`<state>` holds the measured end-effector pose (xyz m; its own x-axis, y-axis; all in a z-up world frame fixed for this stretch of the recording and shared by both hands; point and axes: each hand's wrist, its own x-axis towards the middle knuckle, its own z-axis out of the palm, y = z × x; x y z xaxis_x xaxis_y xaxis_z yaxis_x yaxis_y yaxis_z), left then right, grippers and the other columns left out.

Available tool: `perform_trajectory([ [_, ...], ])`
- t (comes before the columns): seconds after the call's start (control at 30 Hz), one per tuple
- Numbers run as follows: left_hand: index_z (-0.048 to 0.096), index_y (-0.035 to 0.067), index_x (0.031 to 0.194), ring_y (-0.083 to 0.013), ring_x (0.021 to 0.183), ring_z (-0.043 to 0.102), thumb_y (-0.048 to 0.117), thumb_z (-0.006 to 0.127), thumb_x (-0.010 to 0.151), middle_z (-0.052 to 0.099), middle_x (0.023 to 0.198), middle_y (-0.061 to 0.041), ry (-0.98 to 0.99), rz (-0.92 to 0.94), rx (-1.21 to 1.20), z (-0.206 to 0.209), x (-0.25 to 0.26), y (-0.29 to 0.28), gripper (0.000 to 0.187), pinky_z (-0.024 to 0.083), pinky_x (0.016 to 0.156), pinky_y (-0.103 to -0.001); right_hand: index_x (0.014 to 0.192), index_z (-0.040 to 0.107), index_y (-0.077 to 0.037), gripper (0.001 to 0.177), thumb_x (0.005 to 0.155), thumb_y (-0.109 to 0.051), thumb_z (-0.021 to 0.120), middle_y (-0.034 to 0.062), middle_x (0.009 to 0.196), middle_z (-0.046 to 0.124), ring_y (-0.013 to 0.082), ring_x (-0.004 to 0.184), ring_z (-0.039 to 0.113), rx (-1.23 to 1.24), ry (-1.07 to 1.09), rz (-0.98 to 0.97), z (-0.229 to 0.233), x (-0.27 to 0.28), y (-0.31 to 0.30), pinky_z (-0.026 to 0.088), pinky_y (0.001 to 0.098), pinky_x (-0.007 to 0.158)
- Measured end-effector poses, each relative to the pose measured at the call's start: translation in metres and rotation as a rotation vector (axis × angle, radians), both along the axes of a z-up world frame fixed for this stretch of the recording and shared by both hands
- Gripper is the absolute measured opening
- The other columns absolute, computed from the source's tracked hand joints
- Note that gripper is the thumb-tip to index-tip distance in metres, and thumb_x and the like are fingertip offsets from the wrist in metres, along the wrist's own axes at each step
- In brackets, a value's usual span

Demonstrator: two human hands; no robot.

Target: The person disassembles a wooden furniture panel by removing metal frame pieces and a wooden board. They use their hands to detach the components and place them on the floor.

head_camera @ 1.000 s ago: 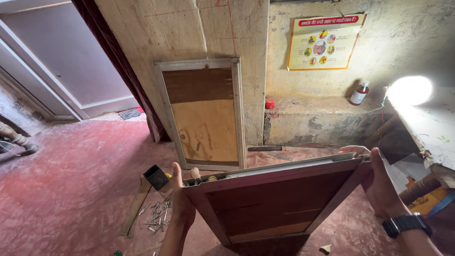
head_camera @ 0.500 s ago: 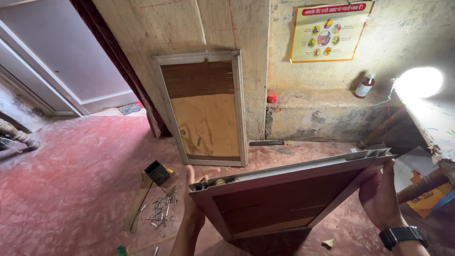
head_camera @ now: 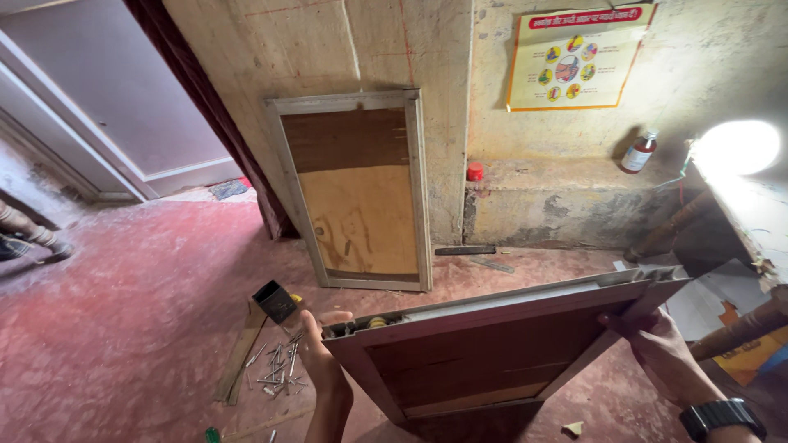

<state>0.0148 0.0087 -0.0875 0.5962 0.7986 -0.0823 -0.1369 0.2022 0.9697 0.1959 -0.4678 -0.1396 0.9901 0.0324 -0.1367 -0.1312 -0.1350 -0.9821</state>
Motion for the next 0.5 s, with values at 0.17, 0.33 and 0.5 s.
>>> perform_trajectory([
  [0.17,0.066,-0.001,0.115,-0.0109,0.063,0.037,0.03,0.048,0.106,0.041,0.073,0.002,0.227,-0.185,-0.015,-0.047,-0.039,0.029,0.037,0.032,0.057,-0.028,0.101,0.065,0.005,0.034,0.089,-0.021,0.083,0.009,0.069,0.051,0.0146,0.051,0.043,-0.064,0.078,0.02,-0.008,0.002,-0.003,0.033,0.0304,0.042],
  [0.33,0.057,0.009,0.128,-0.0092,0.065,0.044,0.005,0.073,0.08,0.047,0.073,0.005,0.301,-0.588,0.33,-0.08,-0.064,0.025,0.051,0.044,0.062,-0.028,0.096,0.068,-0.001,0.025,0.076,-0.012,0.079,0.007,0.098,0.069,0.0062,0.089,0.066,0.109,0.065,0.063,-0.02,0.01,-0.006,0.054,0.017,0.071],
  [0.5,0.066,0.002,0.115,-0.0099,0.079,0.061,0.006,0.078,0.078,0.067,0.085,0.003,0.335,-0.612,0.333,-0.059,-0.048,0.006,0.039,0.051,0.07,-0.03,0.088,0.064,0.014,0.03,0.081,-0.008,0.083,0.0228,0.104,0.071,0.0295,0.091,0.067,0.062,0.083,0.128,-0.022,0.017,-0.004,0.061,0.0441,0.083],
])
